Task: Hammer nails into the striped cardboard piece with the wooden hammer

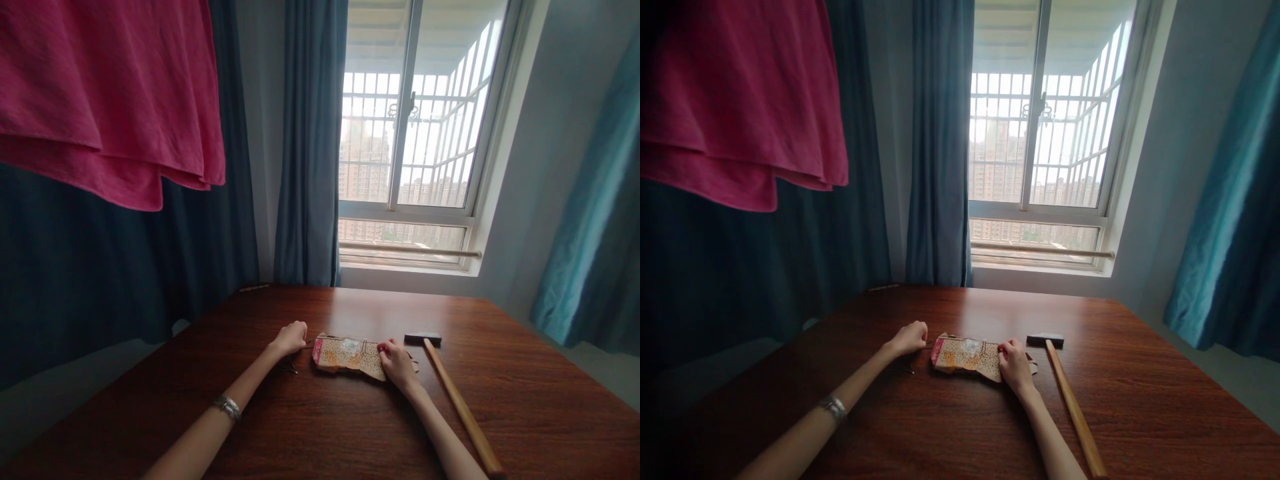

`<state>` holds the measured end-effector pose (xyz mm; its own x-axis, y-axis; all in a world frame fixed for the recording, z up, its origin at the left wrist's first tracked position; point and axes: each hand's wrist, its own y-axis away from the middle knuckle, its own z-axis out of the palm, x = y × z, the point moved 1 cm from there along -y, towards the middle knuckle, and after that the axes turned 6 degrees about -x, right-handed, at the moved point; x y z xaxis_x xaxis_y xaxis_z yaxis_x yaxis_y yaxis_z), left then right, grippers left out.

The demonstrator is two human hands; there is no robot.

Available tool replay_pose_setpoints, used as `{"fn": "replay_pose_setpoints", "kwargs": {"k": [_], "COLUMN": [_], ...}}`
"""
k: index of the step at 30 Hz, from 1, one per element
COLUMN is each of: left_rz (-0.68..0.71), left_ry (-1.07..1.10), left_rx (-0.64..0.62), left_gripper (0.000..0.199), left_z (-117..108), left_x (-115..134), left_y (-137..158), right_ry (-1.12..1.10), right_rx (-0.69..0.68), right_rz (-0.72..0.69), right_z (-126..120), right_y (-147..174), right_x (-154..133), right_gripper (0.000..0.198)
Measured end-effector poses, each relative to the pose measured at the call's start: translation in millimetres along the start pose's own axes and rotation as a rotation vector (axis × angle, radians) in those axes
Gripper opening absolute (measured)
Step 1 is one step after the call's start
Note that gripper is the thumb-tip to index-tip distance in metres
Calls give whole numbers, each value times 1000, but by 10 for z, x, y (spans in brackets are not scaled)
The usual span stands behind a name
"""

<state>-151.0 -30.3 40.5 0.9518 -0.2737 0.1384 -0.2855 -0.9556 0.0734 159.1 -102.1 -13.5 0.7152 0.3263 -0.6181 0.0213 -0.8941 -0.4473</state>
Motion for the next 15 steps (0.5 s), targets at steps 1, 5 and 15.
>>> {"fn": "replay_pose_setpoints", "kwargs": {"k": [1,5,15], "left_rz": [3,-15,336], "left_ry": [-2,28,753], "left_rx": [-2,14,196], "left_gripper": [14,13,24], "left_z": [2,-7,-190], "left_x": [5,12,520], "left_y": [-1,-12,-85], "right_ry": [-11,-69,-355], "right_rx": [4,26,99], "right_rz": [-1,-2,36], "right_z": [0,-8,-237], "right_y": [1,-2,-95], "right_x": [-4,-21,-193], "right_gripper": [20,19,24]}}
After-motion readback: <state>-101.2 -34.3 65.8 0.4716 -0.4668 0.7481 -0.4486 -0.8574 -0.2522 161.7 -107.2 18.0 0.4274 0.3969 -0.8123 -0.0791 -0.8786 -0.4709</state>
